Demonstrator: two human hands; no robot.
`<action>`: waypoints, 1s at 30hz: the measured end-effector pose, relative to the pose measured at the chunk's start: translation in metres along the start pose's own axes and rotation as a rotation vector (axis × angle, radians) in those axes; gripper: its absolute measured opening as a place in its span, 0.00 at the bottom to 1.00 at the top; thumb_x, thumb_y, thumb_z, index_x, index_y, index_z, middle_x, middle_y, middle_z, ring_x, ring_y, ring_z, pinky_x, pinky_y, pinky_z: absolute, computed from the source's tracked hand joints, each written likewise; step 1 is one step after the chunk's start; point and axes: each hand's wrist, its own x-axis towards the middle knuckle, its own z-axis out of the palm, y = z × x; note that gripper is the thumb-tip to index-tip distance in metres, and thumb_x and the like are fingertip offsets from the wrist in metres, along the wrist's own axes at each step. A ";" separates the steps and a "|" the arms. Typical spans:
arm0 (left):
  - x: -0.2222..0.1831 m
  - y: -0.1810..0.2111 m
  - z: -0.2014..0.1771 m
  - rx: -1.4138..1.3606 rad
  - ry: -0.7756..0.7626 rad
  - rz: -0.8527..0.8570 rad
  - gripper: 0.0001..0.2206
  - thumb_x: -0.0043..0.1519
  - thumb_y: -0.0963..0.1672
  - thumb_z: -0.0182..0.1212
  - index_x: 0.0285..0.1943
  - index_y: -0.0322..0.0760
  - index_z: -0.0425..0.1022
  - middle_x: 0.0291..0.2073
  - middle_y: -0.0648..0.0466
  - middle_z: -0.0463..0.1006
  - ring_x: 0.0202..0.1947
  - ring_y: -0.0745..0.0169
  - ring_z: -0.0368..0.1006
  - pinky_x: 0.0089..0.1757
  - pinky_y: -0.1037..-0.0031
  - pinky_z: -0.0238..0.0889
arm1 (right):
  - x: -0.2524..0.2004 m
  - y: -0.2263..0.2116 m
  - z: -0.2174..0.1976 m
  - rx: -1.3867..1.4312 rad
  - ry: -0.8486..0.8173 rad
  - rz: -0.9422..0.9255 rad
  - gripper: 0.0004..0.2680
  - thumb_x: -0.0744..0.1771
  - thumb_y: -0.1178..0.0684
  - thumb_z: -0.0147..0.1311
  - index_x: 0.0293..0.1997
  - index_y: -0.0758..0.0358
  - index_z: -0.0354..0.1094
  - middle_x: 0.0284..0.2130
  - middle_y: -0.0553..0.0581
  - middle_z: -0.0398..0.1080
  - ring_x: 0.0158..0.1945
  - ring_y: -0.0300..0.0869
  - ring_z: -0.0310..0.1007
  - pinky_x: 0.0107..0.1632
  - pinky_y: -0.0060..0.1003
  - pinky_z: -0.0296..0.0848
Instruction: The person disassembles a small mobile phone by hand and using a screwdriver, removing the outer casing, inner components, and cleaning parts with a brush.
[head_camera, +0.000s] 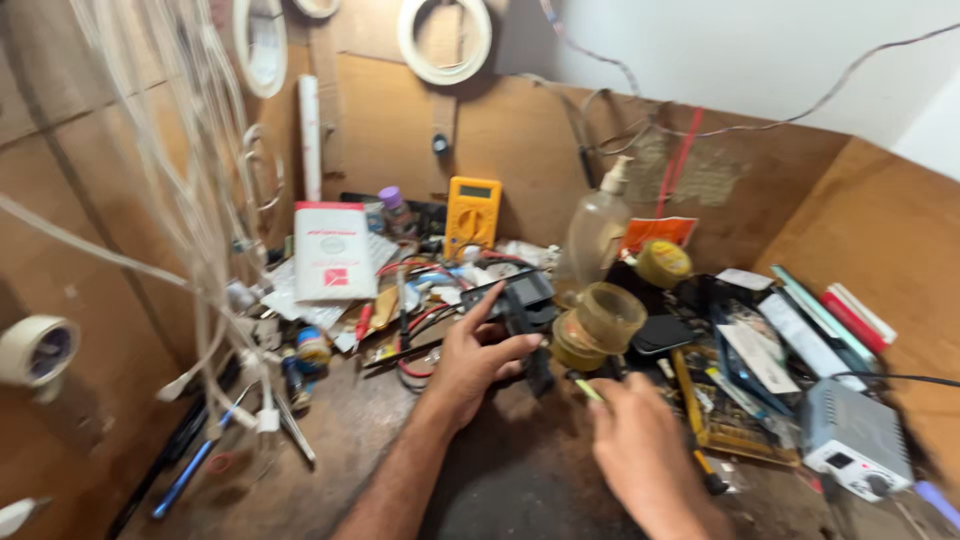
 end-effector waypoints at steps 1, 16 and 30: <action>0.000 0.002 0.001 -0.004 0.004 0.005 0.45 0.49 0.40 0.74 0.79 0.45 0.57 0.40 0.54 0.79 0.36 0.69 0.73 0.32 0.77 0.67 | 0.003 -0.007 0.000 -0.007 -0.011 0.033 0.08 0.65 0.55 0.56 0.45 0.60 0.77 0.39 0.64 0.72 0.44 0.60 0.72 0.47 0.53 0.72; -0.003 0.002 0.004 -0.070 0.025 0.032 0.45 0.50 0.40 0.74 0.80 0.47 0.55 0.48 0.50 0.81 0.40 0.65 0.78 0.31 0.75 0.75 | 0.011 -0.024 0.009 -0.191 0.315 -0.205 0.07 0.63 0.52 0.60 0.41 0.59 0.77 0.39 0.56 0.75 0.47 0.54 0.70 0.51 0.48 0.69; -0.005 0.002 0.001 -0.028 0.039 0.060 0.46 0.53 0.40 0.71 0.83 0.46 0.50 0.47 0.54 0.79 0.40 0.69 0.77 0.33 0.76 0.74 | 0.003 -0.049 0.010 0.103 0.308 -0.245 0.08 0.63 0.55 0.60 0.44 0.57 0.78 0.41 0.53 0.77 0.50 0.49 0.72 0.56 0.43 0.70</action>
